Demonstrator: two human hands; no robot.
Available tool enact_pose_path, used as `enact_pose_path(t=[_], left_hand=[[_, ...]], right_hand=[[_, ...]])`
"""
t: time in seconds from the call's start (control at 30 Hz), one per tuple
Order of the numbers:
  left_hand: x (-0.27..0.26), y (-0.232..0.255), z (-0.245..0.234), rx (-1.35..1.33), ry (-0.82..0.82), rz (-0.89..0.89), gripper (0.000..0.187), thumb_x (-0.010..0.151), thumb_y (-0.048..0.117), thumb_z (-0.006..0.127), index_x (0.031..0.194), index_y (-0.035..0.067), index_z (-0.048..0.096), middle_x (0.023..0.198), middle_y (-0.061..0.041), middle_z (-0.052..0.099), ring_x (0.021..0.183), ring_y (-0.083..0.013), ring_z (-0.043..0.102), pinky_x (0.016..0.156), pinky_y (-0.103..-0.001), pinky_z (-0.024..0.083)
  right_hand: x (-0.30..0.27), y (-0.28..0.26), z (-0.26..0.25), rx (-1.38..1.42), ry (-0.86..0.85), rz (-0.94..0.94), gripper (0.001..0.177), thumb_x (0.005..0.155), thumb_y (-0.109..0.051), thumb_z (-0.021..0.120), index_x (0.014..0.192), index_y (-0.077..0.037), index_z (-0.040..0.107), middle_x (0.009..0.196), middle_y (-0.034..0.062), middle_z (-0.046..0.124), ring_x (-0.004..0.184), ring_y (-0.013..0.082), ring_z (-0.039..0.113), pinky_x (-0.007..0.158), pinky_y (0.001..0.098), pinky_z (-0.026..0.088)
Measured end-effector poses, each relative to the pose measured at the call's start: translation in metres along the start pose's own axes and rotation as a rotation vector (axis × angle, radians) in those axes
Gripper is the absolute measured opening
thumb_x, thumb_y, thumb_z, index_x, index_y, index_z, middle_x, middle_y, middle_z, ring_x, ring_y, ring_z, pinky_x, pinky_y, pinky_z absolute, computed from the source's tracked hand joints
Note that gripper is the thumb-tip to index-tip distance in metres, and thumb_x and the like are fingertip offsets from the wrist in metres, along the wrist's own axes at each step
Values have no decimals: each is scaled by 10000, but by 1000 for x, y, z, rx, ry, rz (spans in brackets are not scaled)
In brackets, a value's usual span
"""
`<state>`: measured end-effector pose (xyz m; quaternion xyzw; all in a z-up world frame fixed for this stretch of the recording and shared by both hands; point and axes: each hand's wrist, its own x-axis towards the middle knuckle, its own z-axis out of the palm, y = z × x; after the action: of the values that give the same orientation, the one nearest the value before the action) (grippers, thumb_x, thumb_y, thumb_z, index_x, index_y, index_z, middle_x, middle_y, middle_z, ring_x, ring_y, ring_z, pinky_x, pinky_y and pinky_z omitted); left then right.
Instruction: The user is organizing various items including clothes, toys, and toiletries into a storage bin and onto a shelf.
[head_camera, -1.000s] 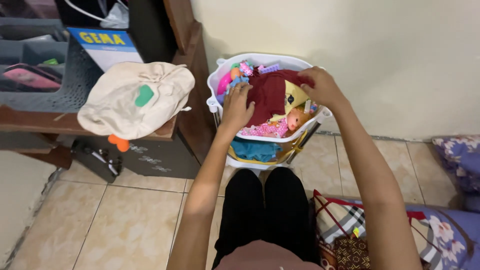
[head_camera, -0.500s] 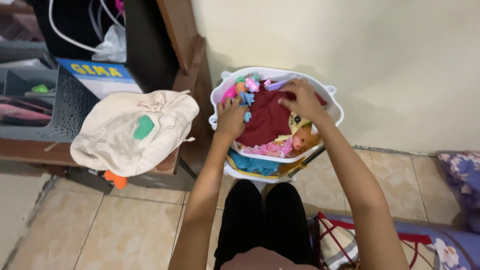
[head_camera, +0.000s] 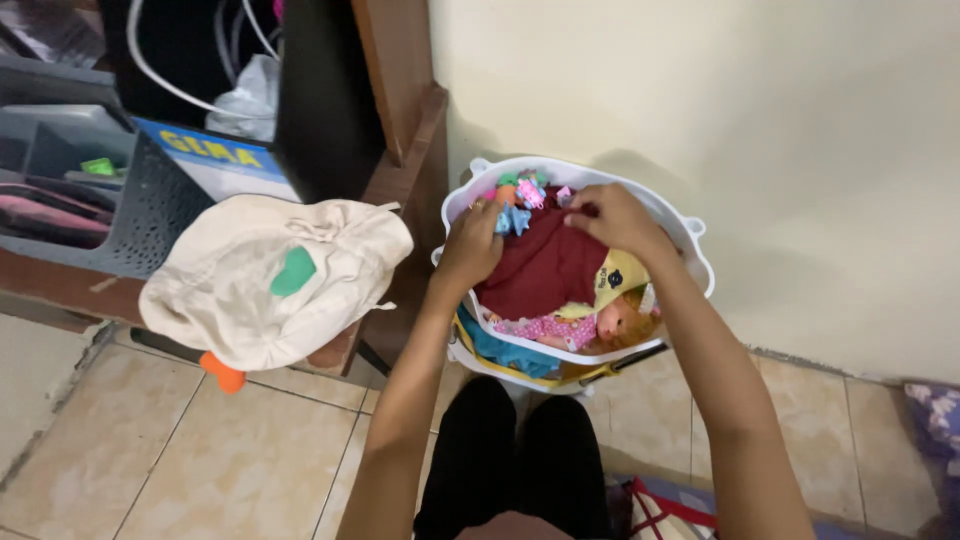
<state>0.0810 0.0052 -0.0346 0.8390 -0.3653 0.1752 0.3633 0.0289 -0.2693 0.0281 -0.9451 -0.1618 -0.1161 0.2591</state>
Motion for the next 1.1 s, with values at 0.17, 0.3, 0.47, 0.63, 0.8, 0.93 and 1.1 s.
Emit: enact_pose_path(t=[0.17, 0.3, 0.47, 0.63, 0.8, 0.93, 1.1], left_hand=[[33, 39, -22, -81, 12, 57, 522, 752, 82, 776, 1221, 18, 555, 1234, -230, 615, 1148, -441, 579, 964, -509, 470], [54, 38, -14, -119, -120, 14, 524, 726, 87, 803, 1208, 66, 599, 1180, -195, 670, 1156, -404, 602, 968, -500, 472], [63, 32, -13, -226, -163, -16, 464, 777, 41, 764, 1216, 75, 615, 1084, -232, 687, 1075, -429, 635, 905, -491, 507], [59, 31, -18, -223, -110, -50, 396, 780, -1, 724, 1161, 41, 624, 1005, -254, 690, 986, -461, 651, 830, -505, 516], [56, 32, -25, -24, -13, -126, 304, 764, 26, 765, 1025, 22, 609, 956, -255, 681, 958, -470, 645, 800, -544, 498], [55, 33, -34, -11, 42, -173, 296, 771, 0, 747, 1038, 19, 620, 970, -252, 681, 968, -468, 644, 808, -544, 504], [51, 27, -36, 43, 92, -137, 316, 713, -14, 753, 989, -21, 601, 1025, -253, 663, 976, -479, 630, 793, -530, 524]], right_hand=[[-7, 11, -34, 225, 17, 146, 219, 897, -222, 774, 1009, -34, 771, 925, 132, 774, 832, 225, 720, 809, 359, 551], [-11, 12, -52, 329, 17, 120, 187, 960, -184, 720, 1047, -23, 758, 903, 114, 776, 832, 167, 711, 821, 325, 553], [-20, -6, -50, 289, -96, -14, 197, 924, -175, 723, 1029, -12, 760, 983, 124, 774, 905, 224, 717, 848, 354, 551], [-18, -13, -50, 228, -179, -175, 218, 852, -166, 742, 994, -3, 763, 1122, 143, 746, 1025, 276, 706, 898, 372, 546], [27, 3, -25, 366, -104, 257, 260, 998, -250, 650, 1167, -76, 743, 1003, 103, 784, 914, 267, 745, 848, 379, 572], [64, 7, 11, 402, -42, 47, 295, 929, -228, 713, 1156, -40, 719, 1035, 125, 771, 933, 293, 743, 858, 378, 593], [86, 2, 31, 2, -60, 100, 308, 816, -169, 789, 1104, -63, 755, 1049, 167, 755, 961, 350, 717, 827, 431, 555]])
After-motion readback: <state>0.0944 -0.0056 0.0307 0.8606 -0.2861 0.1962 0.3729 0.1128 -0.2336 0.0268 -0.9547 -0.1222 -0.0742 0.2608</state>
